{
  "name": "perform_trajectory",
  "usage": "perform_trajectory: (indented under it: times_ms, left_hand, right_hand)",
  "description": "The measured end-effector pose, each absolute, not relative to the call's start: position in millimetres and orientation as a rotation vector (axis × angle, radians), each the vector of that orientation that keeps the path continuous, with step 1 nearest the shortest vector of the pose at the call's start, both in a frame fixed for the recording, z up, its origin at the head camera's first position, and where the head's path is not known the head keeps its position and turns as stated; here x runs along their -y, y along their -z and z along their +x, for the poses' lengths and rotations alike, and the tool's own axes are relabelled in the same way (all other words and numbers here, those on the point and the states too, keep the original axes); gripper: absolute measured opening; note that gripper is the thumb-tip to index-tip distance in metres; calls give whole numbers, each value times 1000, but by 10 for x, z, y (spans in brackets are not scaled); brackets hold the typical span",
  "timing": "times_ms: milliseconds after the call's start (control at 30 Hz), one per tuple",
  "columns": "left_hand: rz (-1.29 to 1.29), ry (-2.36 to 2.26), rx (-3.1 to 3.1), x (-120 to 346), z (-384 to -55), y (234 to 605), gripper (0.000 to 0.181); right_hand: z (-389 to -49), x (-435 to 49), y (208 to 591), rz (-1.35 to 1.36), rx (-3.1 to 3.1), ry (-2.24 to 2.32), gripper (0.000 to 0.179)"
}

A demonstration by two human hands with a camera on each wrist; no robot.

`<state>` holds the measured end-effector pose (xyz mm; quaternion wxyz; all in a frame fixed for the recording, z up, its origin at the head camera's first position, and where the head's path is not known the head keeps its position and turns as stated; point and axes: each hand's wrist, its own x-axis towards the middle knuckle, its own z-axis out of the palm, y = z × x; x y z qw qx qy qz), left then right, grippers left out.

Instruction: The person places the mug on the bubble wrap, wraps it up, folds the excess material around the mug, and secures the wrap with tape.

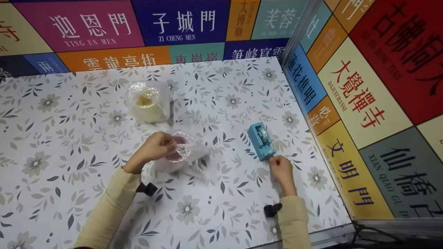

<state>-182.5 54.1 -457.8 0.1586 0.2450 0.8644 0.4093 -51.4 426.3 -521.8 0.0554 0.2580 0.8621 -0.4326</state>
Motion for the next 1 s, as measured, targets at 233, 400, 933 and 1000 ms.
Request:
perform_trajectory:
  times_ms: [233, 400, 933, 1000]
  left_hand:
    - [715, -1200, -2431, -537, -1837, 4600, 11]
    - [710, -1204, -2405, -527, -1855, 4599, 21]
    - [688, -1180, -2378, -506, -1889, 4589, 20]
    - [675, -1188, -2359, -513, -1901, 4579, 19]
  right_hand:
    - [-586, -4320, 5158, 655, -2628, 1107, 20]
    - [-610, -4356, 5140, 616, -2620, 1039, 18]
    - [-393, -4510, 4798, 47, -2463, 1075, 16]
    - [-422, -4343, 4708, -131, -2512, 1125, 12]
